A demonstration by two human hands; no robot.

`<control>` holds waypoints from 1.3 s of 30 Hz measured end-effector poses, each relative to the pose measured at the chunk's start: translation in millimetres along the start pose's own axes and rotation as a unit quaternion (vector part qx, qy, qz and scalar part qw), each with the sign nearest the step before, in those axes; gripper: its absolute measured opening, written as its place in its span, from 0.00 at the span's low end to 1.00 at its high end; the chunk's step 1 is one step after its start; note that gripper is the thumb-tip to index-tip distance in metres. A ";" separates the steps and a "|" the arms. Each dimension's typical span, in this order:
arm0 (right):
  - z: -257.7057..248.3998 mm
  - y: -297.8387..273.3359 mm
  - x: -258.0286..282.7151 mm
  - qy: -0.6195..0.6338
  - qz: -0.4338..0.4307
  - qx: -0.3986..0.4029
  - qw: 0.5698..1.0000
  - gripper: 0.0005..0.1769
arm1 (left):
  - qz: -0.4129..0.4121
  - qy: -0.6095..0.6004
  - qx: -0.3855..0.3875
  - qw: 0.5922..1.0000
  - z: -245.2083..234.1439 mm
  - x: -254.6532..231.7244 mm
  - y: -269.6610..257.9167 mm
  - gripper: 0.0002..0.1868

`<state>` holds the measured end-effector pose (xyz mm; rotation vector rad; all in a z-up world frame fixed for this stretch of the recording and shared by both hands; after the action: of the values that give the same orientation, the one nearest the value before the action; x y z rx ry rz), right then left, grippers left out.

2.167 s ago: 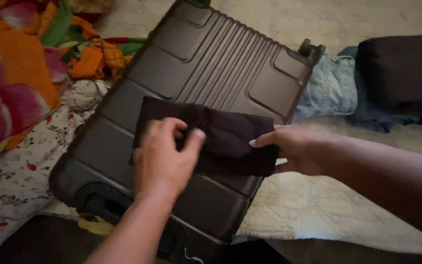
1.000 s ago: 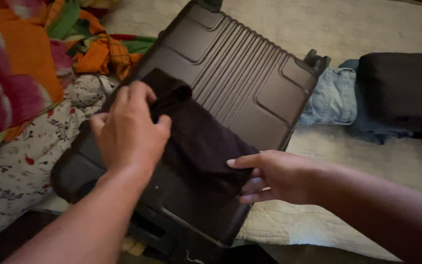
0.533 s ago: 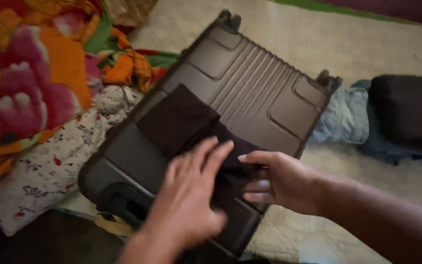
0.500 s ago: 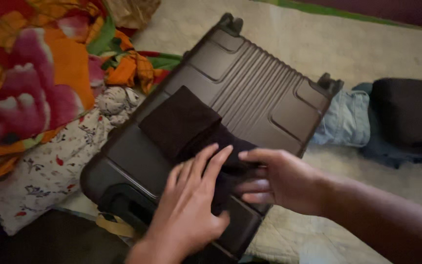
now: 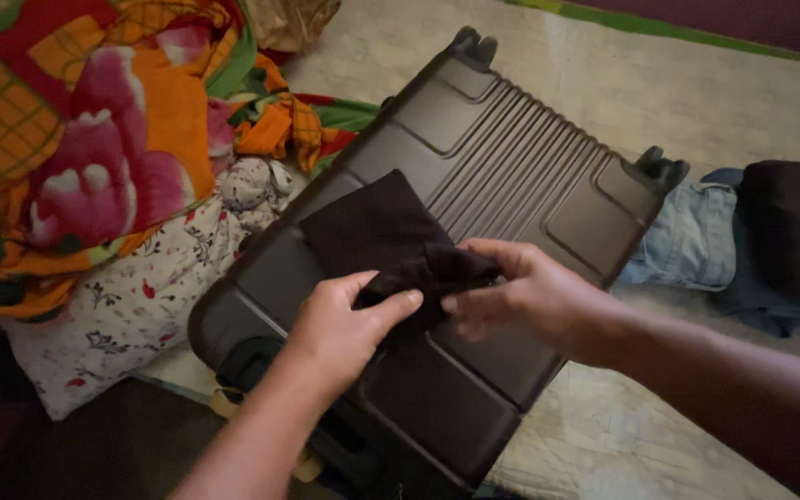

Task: The person folds a black top by laying it flat on a suitcase and bringing the sides and bottom inward, then places the folded top onto a pile of other folded clothes.

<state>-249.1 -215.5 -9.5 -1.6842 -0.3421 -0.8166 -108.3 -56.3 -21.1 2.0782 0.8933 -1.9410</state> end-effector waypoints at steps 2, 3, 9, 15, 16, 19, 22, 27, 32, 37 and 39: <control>4.5 6.5 4.1 0.108 -0.022 0.055 0.992 0.20 | -0.061 -0.052 -0.044 0.996 -9.2 6.0 2.7 0.21; 5.0 8.0 5.1 0.108 -0.021 0.056 0.992 0.20 | -0.119 -0.103 -0.087 0.984 -14.2 9.6 3.9 0.23; 3.0 8.1 12.4 0.108 0.014 0.037 0.993 0.18 | 0.146 0.294 -0.111 0.938 -25.2 -9.6 16.4 0.11; -0.6 22.7 28.7 0.082 0.007 0.023 0.996 0.16 | 0.146 0.339 -0.029 0.929 -31.2 -18.3 40.2 0.11; -1.0 27.8 32.8 0.093 0.001 0.010 0.996 0.17 | 0.145 0.340 -0.030 0.929 -33.6 -20.4 43.3 0.11; 1.5 44.0 43.9 0.094 -0.004 -0.031 0.995 0.21 | 0.035 0.344 -0.015 0.938 -44.3 -10.7 54.1 0.19; 4.6 57.5 49.9 0.072 0.009 -0.073 0.995 0.23 | 0.074 0.323 0.008 0.943 -49.1 3.8 74.5 0.20; 8.7 65.0 57.1 0.005 0.000 -0.079 0.997 0.22 | 0.006 0.277 -0.007 0.961 -52.9 25.0 100.2 0.10; 22.0 55.7 72.7 -0.006 -0.079 -0.155 0.985 0.31 | 0.022 0.238 -0.055 0.970 -49.1 34.1 100.8 0.10; 37.1 43.3 67.4 -0.163 -0.148 -0.270 0.937 0.30 | 0.036 0.129 -0.032 0.990 -47.5 32.1 98.2 0.10; 40.5 37.1 59.6 -0.182 -0.218 -0.263 0.922 0.26 | 0.080 0.182 0.043 0.979 -46.1 27.3 96.3 0.17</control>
<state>-170.2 -199.6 0.1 -2.3200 -0.8356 -0.9717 -19.5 -102.6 -66.9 2.5216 0.6820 -1.5722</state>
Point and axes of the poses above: each hand's wrist, its own y-axis towards the middle knuckle, its own z-axis out of the palm, x = y × z, the point moved 3 cm from there along y, towards the middle knuckle, and after that the axes turned 13 degrees about z, right-handed, at the moved point
